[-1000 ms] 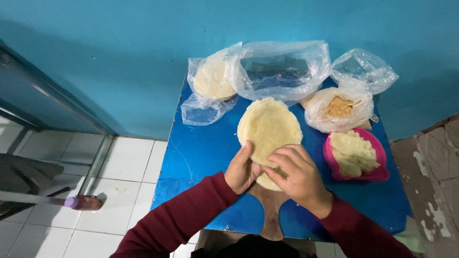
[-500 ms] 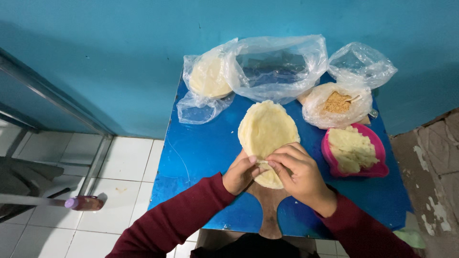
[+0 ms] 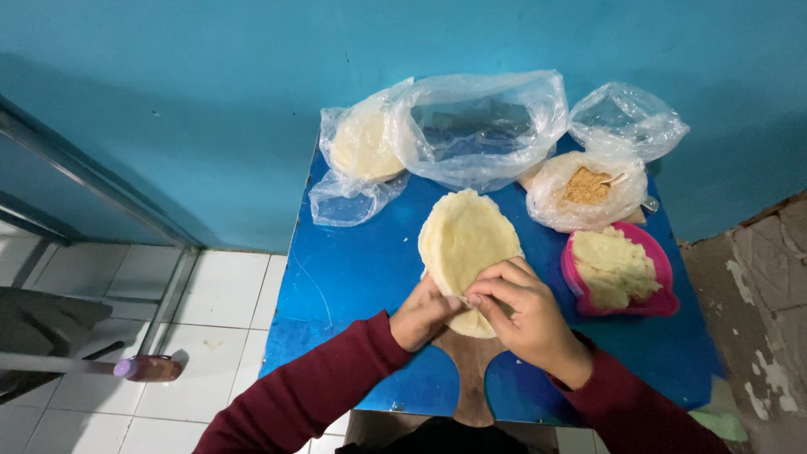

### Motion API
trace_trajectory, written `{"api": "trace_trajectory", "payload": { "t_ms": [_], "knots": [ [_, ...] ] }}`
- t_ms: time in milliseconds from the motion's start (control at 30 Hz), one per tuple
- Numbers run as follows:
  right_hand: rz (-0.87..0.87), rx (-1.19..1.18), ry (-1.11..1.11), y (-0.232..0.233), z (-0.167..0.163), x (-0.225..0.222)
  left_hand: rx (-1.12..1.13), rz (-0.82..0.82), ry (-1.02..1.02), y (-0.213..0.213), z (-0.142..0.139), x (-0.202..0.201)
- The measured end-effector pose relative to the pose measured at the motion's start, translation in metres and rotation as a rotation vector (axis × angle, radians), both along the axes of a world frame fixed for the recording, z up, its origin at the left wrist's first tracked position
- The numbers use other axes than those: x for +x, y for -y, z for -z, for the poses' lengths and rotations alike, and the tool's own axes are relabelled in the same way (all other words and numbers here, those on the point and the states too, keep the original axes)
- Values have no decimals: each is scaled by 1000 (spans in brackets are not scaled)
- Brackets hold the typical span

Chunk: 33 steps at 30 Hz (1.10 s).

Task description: The person shapes a ball of dough into a flat round disc by hand on a wooden board, peeling a plastic sheet off the dough and pressing the surface. They stack the finished disc with others on the table and handle a folded dough piece at the end.

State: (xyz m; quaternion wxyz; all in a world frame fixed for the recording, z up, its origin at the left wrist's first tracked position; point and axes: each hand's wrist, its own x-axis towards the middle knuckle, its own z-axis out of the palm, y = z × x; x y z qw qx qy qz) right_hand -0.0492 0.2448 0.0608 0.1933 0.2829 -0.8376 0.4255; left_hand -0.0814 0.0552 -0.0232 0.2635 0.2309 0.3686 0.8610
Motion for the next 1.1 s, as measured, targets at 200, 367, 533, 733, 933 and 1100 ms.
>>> {"api": "trace_trajectory", "payload": {
  "t_ms": [200,367,533,733,933,1100],
  "knots": [
    [-28,16,29,-2,1,1,-193,-74,-134,-4,17,1],
    [9,87,-44,-2,0,2,-199,-100,-193,-4,23,-2],
    [115,50,-8,-5,-2,0,-193,-56,-142,-1,17,1],
    [71,86,-35,-7,-2,3,-105,-64,-49,-4,14,3],
    [-80,142,-111,-6,3,-3,-192,-112,-157,-5,24,-2],
    [-55,217,-80,2,15,-4,-205,-101,-306,-2,21,-1]
  ]
}}
